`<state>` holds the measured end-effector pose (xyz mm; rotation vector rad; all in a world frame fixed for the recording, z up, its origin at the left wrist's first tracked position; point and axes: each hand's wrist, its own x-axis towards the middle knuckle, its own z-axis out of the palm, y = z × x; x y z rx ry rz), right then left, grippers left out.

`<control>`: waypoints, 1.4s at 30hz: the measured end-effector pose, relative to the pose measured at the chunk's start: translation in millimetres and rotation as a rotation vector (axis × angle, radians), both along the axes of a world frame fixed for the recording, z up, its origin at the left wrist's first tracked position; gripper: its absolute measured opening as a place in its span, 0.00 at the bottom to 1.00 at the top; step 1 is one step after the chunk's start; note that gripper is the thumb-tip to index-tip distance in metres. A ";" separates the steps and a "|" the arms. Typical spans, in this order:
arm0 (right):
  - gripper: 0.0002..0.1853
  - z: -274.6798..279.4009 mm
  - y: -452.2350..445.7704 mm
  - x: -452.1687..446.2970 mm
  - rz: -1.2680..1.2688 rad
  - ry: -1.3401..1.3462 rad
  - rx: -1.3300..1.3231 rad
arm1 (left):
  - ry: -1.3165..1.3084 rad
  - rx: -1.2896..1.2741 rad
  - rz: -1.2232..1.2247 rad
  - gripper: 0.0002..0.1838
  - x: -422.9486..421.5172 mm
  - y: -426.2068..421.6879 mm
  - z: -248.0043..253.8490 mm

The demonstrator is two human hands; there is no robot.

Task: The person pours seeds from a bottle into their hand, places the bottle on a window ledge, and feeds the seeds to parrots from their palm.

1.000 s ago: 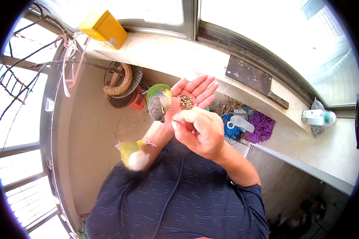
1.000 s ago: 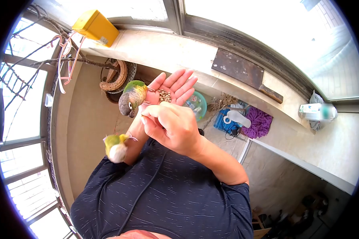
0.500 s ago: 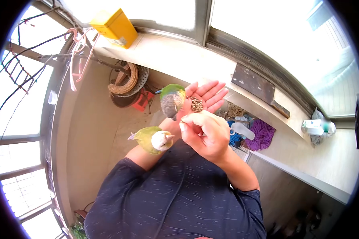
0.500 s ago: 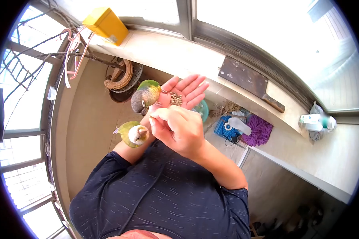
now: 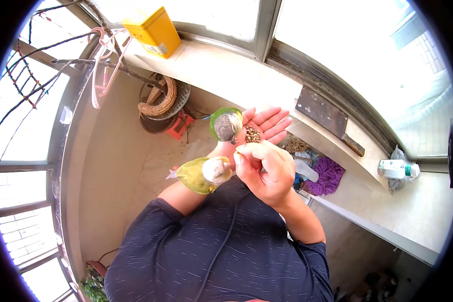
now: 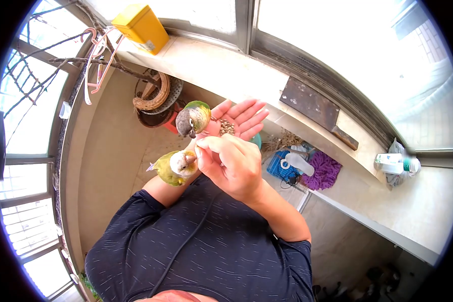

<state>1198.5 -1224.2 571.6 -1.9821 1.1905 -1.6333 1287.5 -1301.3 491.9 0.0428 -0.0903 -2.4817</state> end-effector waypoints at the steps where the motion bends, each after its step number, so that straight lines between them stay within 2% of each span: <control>1: 0.07 0.1 -0.7 0.6 -0.005 -0.003 -0.005 | -0.005 -0.004 0.004 0.33 0.0 1.0 0.7; 8: 0.06 -5.1 -2.6 1.3 -0.004 -0.043 -0.024 | -0.004 0.016 -0.007 0.32 3.9 0.8 4.0; 11: 0.06 -8.3 2.9 -8.8 0.059 0.016 0.124 | 0.004 0.046 -0.007 0.32 5.7 -0.3 5.3; 20: 0.05 -25.2 18.9 -9.6 0.156 -0.167 0.457 | 0.049 0.077 -0.010 0.33 5.2 -4.6 -5.3; 23: 0.04 -30.0 20.1 -3.9 0.146 -0.273 0.438 | 0.039 0.048 -0.010 0.33 3.4 -5.2 -8.7; 32: 0.03 -25.6 19.4 -7.2 0.142 -0.247 0.423 | 0.146 0.089 -0.034 0.33 1.9 -5.6 -17.0; 42: 0.05 -24.7 19.3 -12.9 0.142 -0.224 0.395 | 0.096 0.104 -0.011 0.32 3.2 -0.2 -5.0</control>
